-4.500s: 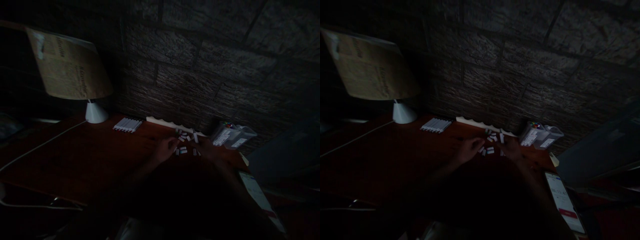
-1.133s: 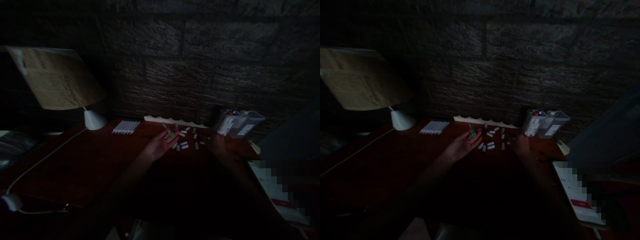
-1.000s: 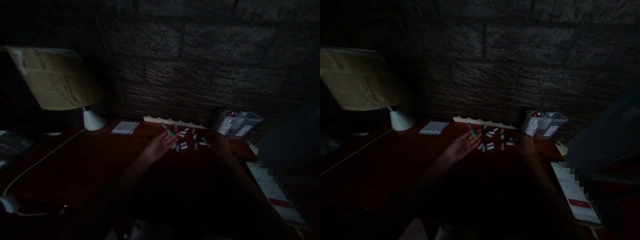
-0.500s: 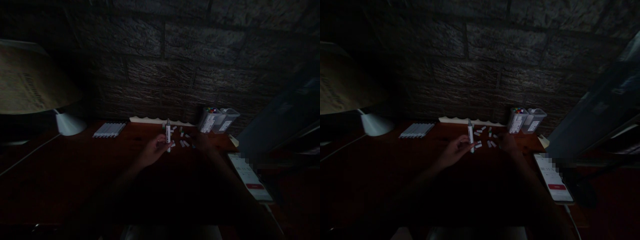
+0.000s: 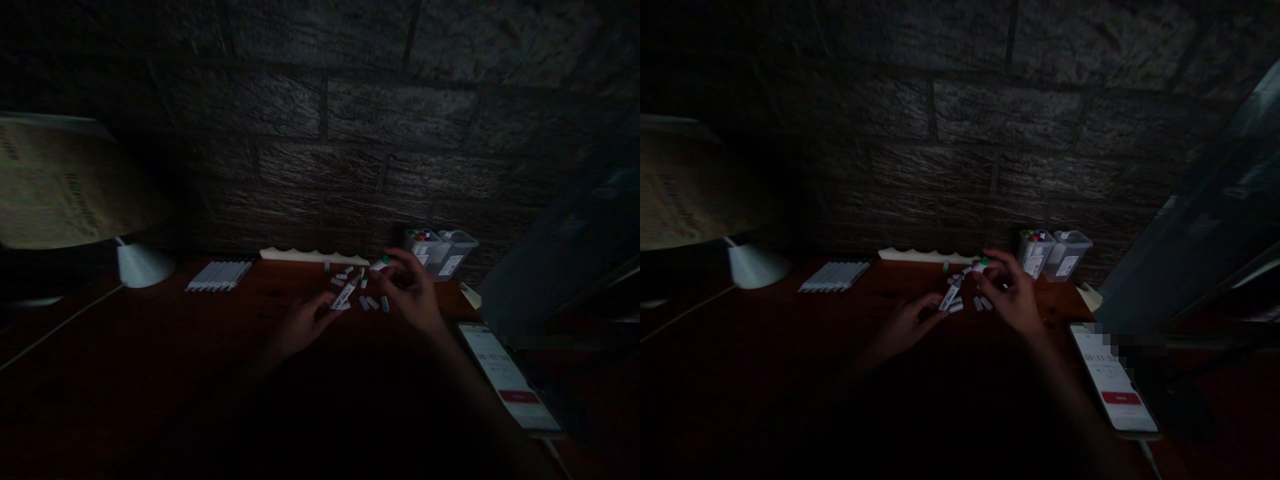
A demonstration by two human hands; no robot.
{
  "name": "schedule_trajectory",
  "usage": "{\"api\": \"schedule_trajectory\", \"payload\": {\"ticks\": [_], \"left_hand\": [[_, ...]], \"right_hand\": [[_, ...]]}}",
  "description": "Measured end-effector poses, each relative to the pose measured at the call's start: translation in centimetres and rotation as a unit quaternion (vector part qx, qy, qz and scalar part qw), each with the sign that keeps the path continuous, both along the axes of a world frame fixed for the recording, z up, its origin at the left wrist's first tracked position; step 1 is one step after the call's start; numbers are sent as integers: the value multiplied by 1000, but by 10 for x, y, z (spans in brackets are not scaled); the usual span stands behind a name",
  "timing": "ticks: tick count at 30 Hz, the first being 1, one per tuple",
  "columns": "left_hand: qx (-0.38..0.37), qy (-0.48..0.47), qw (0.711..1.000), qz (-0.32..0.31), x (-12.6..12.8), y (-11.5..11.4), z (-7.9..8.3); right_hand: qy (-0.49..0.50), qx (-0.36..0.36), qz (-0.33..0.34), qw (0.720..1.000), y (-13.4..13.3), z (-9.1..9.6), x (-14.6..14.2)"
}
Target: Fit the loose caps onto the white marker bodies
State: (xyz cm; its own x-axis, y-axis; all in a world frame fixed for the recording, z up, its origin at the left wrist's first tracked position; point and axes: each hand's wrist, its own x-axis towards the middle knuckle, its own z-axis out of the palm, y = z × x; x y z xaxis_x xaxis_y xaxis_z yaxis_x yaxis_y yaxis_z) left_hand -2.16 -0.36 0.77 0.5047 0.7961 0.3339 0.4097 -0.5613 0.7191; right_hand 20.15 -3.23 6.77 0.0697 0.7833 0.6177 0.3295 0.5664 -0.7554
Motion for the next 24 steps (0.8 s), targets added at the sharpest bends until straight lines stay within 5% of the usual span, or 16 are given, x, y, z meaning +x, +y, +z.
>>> {"api": "schedule_trajectory", "payload": {"ticks": [14,24], "left_hand": [[47,10,999,-2,0,1,-3],[53,-15,998,23,1,2,-9]], "right_hand": [[-50,-54,46,996,4,-12,-3],[-88,-30,59,994,-3,-11,-8]]}}
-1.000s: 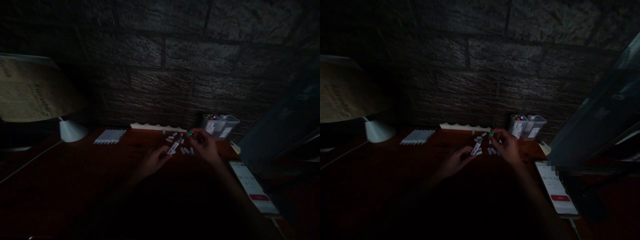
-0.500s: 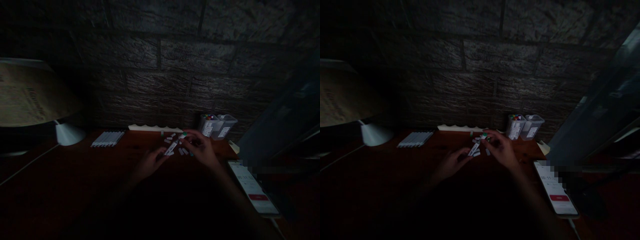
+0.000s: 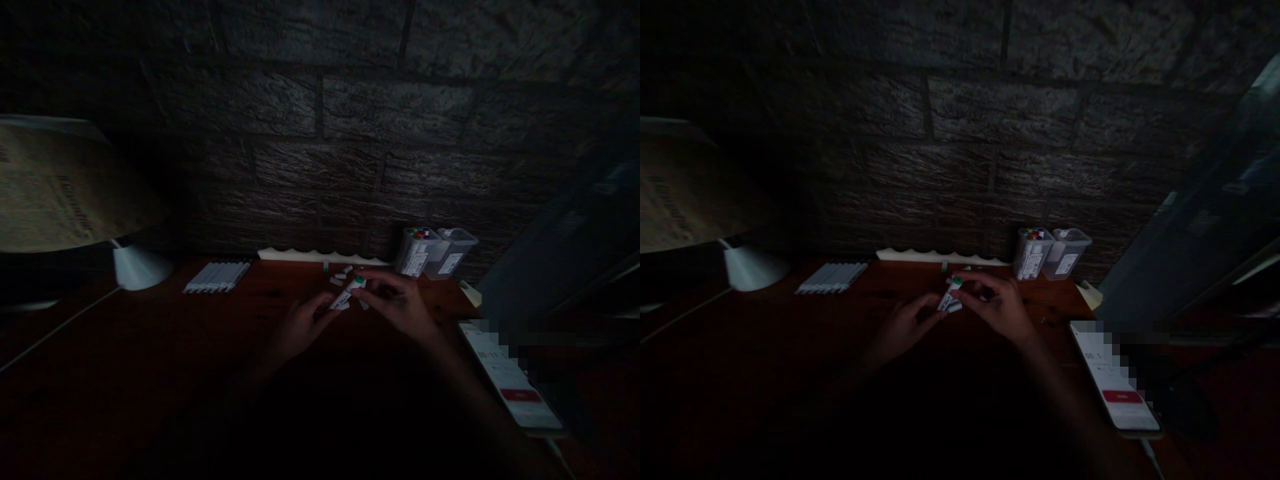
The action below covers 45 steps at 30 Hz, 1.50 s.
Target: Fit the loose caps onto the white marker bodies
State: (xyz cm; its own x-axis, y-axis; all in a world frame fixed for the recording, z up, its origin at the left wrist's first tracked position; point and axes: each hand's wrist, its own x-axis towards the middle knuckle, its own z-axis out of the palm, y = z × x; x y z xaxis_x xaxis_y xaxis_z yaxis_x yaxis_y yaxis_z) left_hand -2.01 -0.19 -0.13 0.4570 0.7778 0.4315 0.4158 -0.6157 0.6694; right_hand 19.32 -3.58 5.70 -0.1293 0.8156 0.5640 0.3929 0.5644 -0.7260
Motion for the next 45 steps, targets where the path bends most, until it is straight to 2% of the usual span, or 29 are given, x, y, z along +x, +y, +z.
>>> {"api": "schedule_trajectory", "payload": {"ticks": [4,9,15,17,20,23,25,26,28,31,34,36,38,41,42,43,45], "left_hand": [[-7,-7,1000,-3,1,-2,5],[0,-16,1000,20,1,-3,6],[-21,-54,998,-16,9,-8,0],[-29,-61,998,-20,11,-10,0],[-40,-70,996,-28,11,-12,3],[-61,-84,994,-24,10,-11,6],[-85,-116,989,-16,10,-9,7],[-99,-143,985,-10,10,-7,8],[-126,-204,971,7,9,-3,10],[-147,-275,949,53,3,8,13],[-147,-323,930,93,-8,21,14],[-140,-345,922,108,-15,29,14],[-127,-358,917,117,-19,34,11],[-119,-366,916,116,-21,38,6],[-119,-367,916,114,-21,38,5],[-118,-367,916,113,-20,38,4],[-114,-370,915,116,-19,37,4]], "right_hand": [[-13,2,12,1000,-8,5,-6],[-30,6,14,999,-9,1,-10],[-35,5,18,999,-7,-4,-12],[-2,-19,29,999,-6,-2,-13],[110,-66,24,991,0,1,-7],[171,-50,-66,982,14,-5,9],[99,-36,-142,984,24,-17,23],[26,-49,-178,983,30,-24,30],[-116,-88,-239,960,38,-39,38],[-193,-114,-261,939,46,-57,43],[-225,-124,-257,932,45,-63,44],[-237,-123,-251,930,41,-56,44],[-227,-99,-264,932,38,-40,40],[-210,-55,-289,933,47,-10,14],[-246,-81,-262,930,56,-3,0],[-300,-123,-237,916,66,2,-16],[-337,-156,-207,905,92,3,-49]]}}
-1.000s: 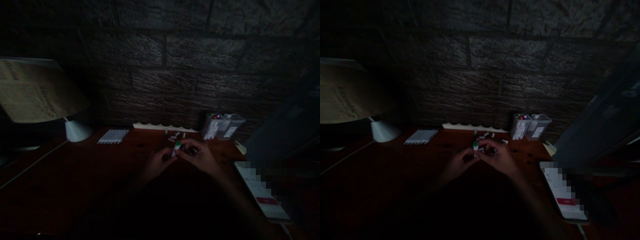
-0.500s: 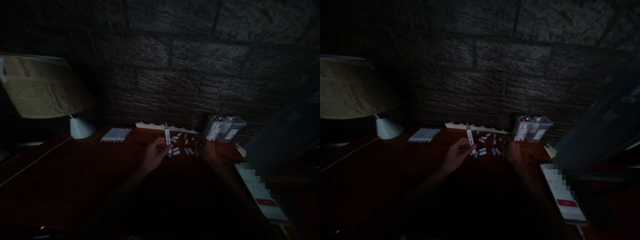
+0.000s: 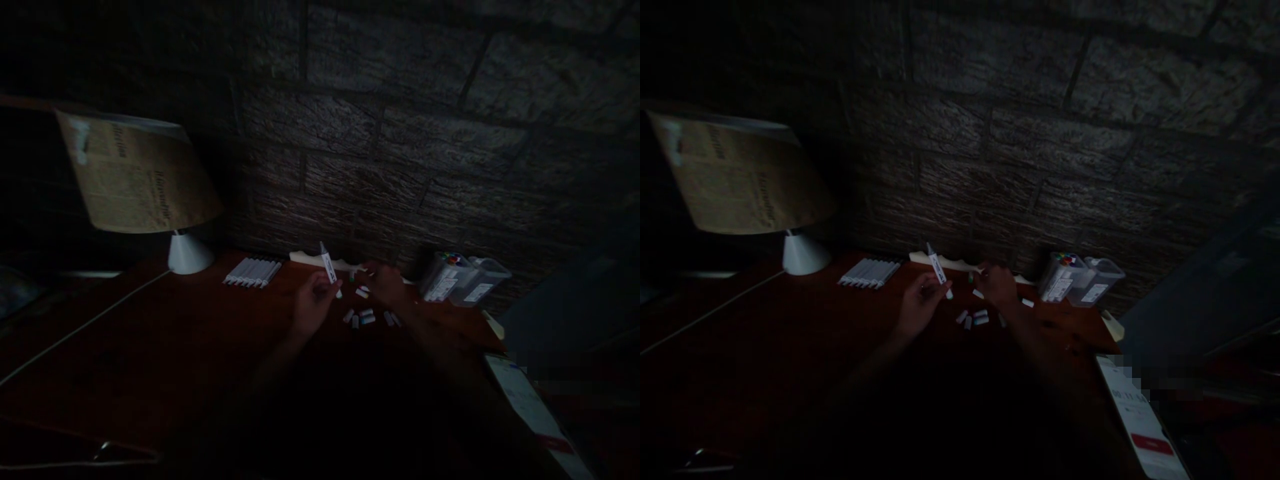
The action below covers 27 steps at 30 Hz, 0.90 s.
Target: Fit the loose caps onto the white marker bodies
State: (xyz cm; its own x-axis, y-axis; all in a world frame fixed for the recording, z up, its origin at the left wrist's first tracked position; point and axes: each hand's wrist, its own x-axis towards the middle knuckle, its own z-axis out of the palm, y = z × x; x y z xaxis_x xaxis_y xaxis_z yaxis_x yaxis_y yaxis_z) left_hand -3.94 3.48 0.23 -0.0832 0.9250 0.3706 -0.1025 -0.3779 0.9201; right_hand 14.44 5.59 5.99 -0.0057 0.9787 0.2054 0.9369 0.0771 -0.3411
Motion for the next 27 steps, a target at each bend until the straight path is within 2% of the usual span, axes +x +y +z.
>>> {"api": "schedule_trajectory", "payload": {"ticks": [4,7,9,12,14,15,16,18,21,24,27], "left_hand": [[13,-5,1000,19,-3,-2,3],[25,17,999,33,-7,-3,4],[34,51,997,41,-8,-4,4],[54,120,991,30,-8,-8,3],[67,159,985,19,-6,-12,2],[70,176,982,19,-4,-14,2],[71,200,977,17,-3,-16,2],[82,246,966,13,0,-19,3],[111,279,954,5,4,-21,3],[135,289,948,-10,4,-23,4],[143,285,947,-29,5,-25,5]], "right_hand": [[-34,-55,-6,998,41,-17,-42],[-24,-50,21,998,42,-21,-41],[2,-33,54,998,31,-11,-26],[69,-2,94,993,0,21,4],[241,57,140,959,-24,47,21],[291,80,151,941,-35,58,26],[322,99,156,928,-45,68,30],[328,105,164,924,-61,80,34],[294,69,189,934,-73,83,35],[276,16,209,938,-76,77,34],[271,-6,210,939,-77,72,34]]}}
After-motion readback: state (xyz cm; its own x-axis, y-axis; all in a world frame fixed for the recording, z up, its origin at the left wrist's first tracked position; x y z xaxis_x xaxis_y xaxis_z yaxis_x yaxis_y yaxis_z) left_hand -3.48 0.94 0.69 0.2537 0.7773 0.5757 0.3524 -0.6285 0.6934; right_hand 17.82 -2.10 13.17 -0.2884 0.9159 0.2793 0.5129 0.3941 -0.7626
